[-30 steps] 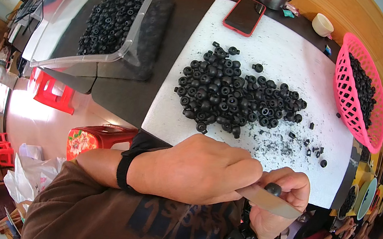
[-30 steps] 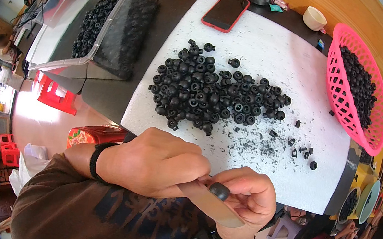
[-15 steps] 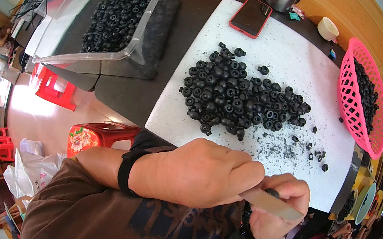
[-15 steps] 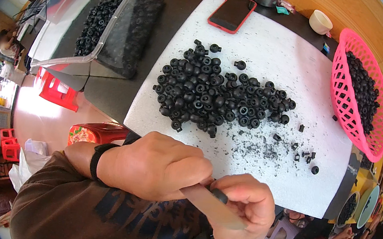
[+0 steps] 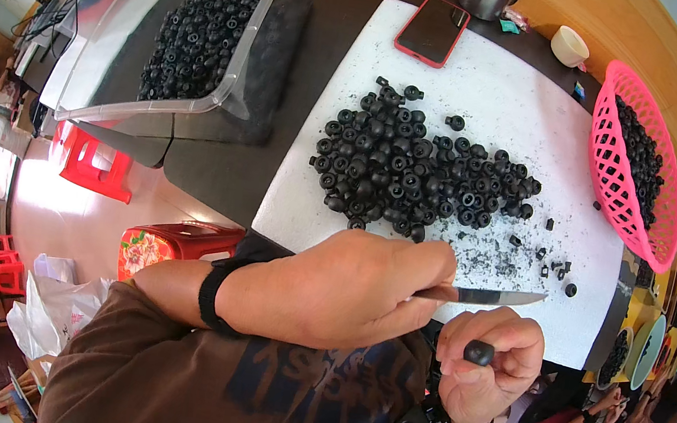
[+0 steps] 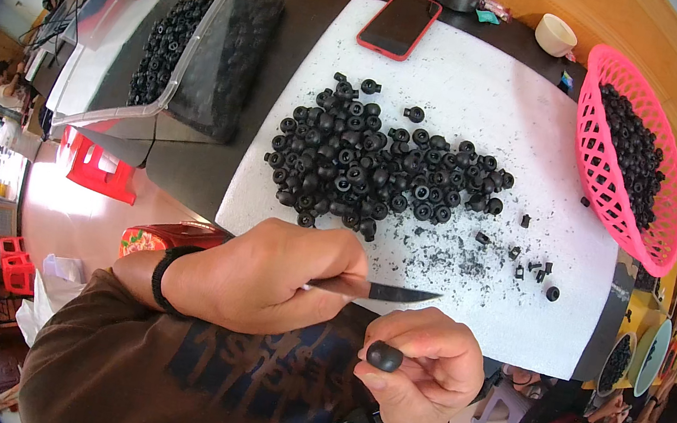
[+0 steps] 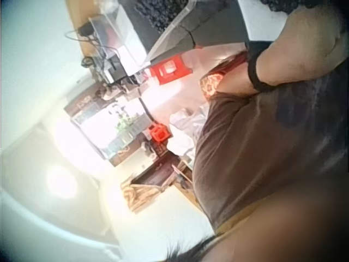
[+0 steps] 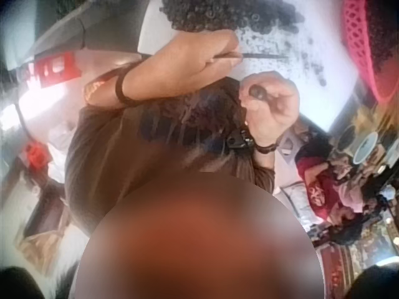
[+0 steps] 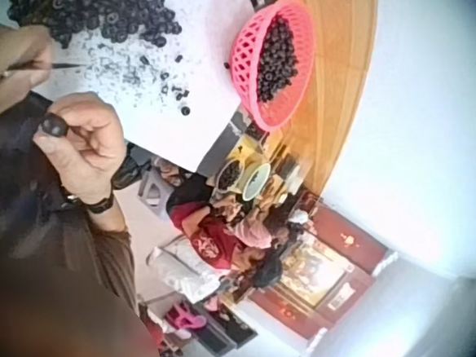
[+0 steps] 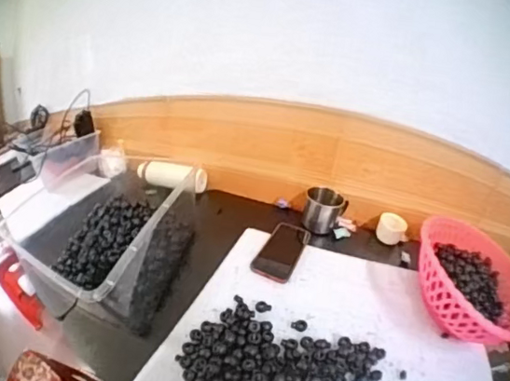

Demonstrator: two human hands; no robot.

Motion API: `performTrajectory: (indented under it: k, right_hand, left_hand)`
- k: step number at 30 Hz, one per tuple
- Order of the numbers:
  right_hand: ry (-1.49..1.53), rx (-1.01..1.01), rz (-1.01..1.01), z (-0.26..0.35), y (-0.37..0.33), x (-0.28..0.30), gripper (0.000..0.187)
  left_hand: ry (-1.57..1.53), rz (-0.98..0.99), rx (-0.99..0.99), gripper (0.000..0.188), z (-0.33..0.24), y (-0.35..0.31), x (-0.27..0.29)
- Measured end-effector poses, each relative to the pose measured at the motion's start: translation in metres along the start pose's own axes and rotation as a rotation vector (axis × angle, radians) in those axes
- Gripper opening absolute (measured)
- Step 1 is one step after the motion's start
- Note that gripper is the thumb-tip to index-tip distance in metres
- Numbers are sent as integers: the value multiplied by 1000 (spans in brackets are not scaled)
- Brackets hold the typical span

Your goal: Using a small knife to trim excess material from small black plastic molded parts.

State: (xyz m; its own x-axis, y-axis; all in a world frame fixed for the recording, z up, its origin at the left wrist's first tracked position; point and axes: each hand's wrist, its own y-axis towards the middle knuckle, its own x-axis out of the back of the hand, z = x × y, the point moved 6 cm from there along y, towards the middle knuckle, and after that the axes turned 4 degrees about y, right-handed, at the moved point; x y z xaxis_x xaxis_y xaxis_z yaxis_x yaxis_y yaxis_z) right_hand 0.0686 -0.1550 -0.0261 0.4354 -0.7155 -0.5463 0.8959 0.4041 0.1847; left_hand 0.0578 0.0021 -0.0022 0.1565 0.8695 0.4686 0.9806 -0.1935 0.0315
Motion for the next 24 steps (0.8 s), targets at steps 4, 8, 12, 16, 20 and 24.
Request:
performTrajectory:
  k: [4, 8, 12, 16, 20, 24]
  right_hand:
    - [7, 8, 49, 2, 3, 0, 35]
    - [1, -4, 44, 2, 4, -4, 34]
    - [-65, 67, 53, 5, 4, -8, 33]
    - [-59, -3, 12, 4, 2, -8, 32]
    - [-151, -8, -15, 12, 5, 3, 33]
    - [-721, 357, -224, 66, 36, 34, 28]
  left_hand:
    - [-249, 137, 29, 12, -3, 2, -1]
    - [-424, 282, 29, 16, -7, 2, -4]
    - [-489, 431, 49, 19, -9, 5, -12]
    - [-521, 464, 30, 21, -7, 8, -20]
    - [-542, 348, 41, 22, -2, 8, -21]
    - [-568, 240, 192, 22, 12, 2, -11]
